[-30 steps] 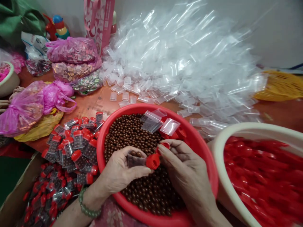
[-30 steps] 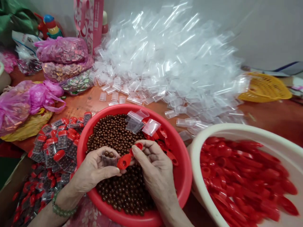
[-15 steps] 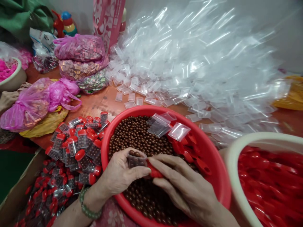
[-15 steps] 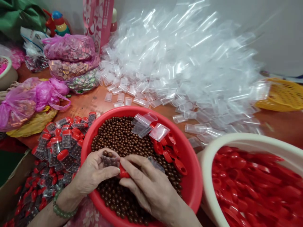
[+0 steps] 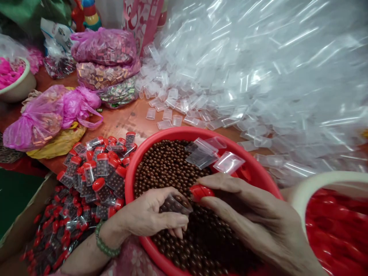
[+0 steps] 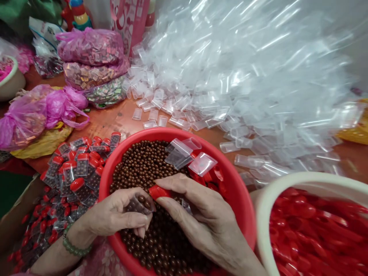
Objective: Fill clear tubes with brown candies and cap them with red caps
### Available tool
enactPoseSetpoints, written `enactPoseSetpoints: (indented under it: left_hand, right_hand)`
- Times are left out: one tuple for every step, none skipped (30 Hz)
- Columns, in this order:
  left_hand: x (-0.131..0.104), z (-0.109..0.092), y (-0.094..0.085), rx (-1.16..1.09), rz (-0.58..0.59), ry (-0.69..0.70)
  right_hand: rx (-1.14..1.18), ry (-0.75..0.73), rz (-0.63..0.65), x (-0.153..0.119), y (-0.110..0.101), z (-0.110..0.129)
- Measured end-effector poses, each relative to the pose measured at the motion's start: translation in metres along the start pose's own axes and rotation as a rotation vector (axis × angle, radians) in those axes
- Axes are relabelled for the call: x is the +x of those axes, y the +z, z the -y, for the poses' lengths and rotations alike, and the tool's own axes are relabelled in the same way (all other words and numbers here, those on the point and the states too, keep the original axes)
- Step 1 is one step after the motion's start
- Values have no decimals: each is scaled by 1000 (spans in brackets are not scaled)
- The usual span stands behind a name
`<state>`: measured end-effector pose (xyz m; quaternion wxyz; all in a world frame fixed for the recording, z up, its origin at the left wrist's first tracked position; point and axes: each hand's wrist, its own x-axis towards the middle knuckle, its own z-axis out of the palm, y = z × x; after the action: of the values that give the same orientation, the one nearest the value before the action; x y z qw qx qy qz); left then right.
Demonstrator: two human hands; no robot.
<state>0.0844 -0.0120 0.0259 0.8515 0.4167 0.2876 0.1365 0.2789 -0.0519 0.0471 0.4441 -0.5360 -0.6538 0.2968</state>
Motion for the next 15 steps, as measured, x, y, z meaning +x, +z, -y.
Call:
enactPoseSetpoints:
  left_hand:
    - [0, 1, -1, -13, 30, 6]
    - [0, 1, -2, -16, 43, 18]
    - [0, 2, -3, -7, 39, 31]
    - [0, 2, -4, 8, 33, 39]
    - [0, 2, -4, 21, 32, 42]
    - [0, 2, -4, 30, 31, 42]
    - [1, 2, -4, 40, 28, 40]
    - [1, 1, -4, 54, 21, 41]
    - [1, 1, -4, 74, 10, 44]
    - [1, 1, -3, 97, -1, 50]
    - [0, 1, -3, 122, -13, 55]
    - [0, 1, -2, 145, -23, 56]
    - [0, 0, -2, 159, -37, 57]
    - [0, 0, -2, 161, -54, 53]
    - [0, 0, -1, 156, -72, 46]
  right_hand:
    - [17, 2, 18, 4, 1, 2]
    - [28, 8, 36, 8, 1, 5]
    - [35, 11, 52, 10, 2, 7]
    - [36, 7, 66, 12, 2, 8]
    - [33, -8, 80, 13, 3, 9]
    - [23, -31, 97, 14, 3, 10]
    - [9, -57, 112, 14, 4, 10]
    - [-8, -86, 125, 14, 4, 9]
    - [-26, -111, 136, 14, 5, 9]
    - [-45, -127, 148, 14, 6, 7]
    - [-61, -138, 162, 14, 7, 6]
    - [-74, -145, 178, 14, 7, 5]
    - [-83, -151, 192, 13, 7, 4]
    - [-91, -153, 204, 12, 6, 4]
    - [-99, -152, 210, 11, 5, 3]
